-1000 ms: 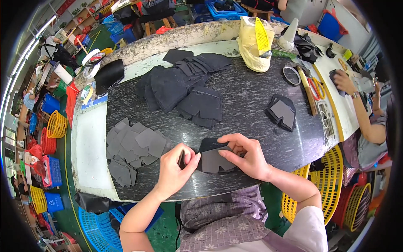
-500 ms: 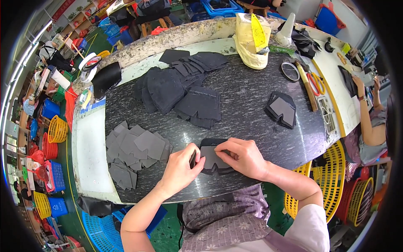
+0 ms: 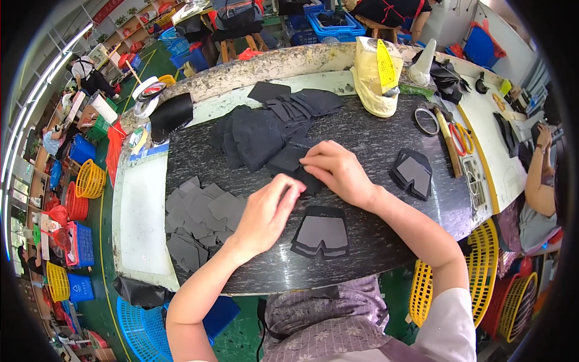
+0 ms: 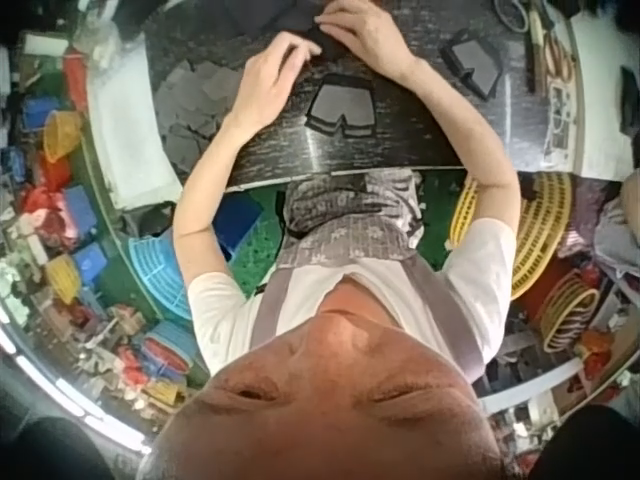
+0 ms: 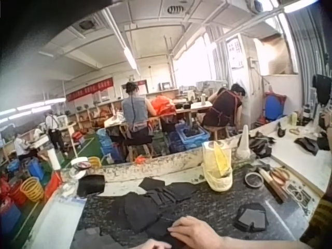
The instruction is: Sorting and inspecting black fabric shoe components at a workbench in a shoe manufacturing facility.
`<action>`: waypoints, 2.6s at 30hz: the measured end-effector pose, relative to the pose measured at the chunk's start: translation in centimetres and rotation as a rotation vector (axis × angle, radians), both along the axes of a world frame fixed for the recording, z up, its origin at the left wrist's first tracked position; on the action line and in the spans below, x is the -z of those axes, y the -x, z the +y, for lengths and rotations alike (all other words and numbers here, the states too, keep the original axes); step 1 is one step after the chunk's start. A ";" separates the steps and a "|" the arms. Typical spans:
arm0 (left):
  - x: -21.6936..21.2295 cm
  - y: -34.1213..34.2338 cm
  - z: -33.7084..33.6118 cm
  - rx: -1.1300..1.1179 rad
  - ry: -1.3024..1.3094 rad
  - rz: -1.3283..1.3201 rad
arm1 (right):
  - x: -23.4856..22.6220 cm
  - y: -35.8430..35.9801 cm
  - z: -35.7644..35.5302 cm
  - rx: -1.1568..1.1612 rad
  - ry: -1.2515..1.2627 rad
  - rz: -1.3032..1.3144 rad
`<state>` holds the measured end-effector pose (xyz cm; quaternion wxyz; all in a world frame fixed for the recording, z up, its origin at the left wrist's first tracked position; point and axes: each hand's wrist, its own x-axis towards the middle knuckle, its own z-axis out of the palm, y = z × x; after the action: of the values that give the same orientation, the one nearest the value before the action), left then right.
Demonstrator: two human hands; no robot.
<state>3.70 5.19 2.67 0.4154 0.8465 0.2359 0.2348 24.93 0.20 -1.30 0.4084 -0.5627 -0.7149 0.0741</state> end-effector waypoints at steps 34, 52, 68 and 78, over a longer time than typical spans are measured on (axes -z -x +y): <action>3.4 2.2 -6.4 0.052 -0.031 0.176 | -0.6 3.0 -11.9 0.042 0.393 0.252; 2.7 -1.0 -0.8 0.041 -0.612 0.062 | -5.8 0.0 -3.1 0.340 -0.220 0.217; 3.6 13.2 1.5 -0.475 -0.299 0.044 | 0.7 12.2 5.2 -0.071 -0.172 -0.329; 3.6 9.8 2.7 -0.420 -0.378 0.070 | -2.7 9.1 0.3 -0.240 0.088 0.823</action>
<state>-6.13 7.87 -0.97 0.1841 0.8492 0.3723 0.3262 15.80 0.50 1.44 0.6237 -0.4158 -0.5491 0.3697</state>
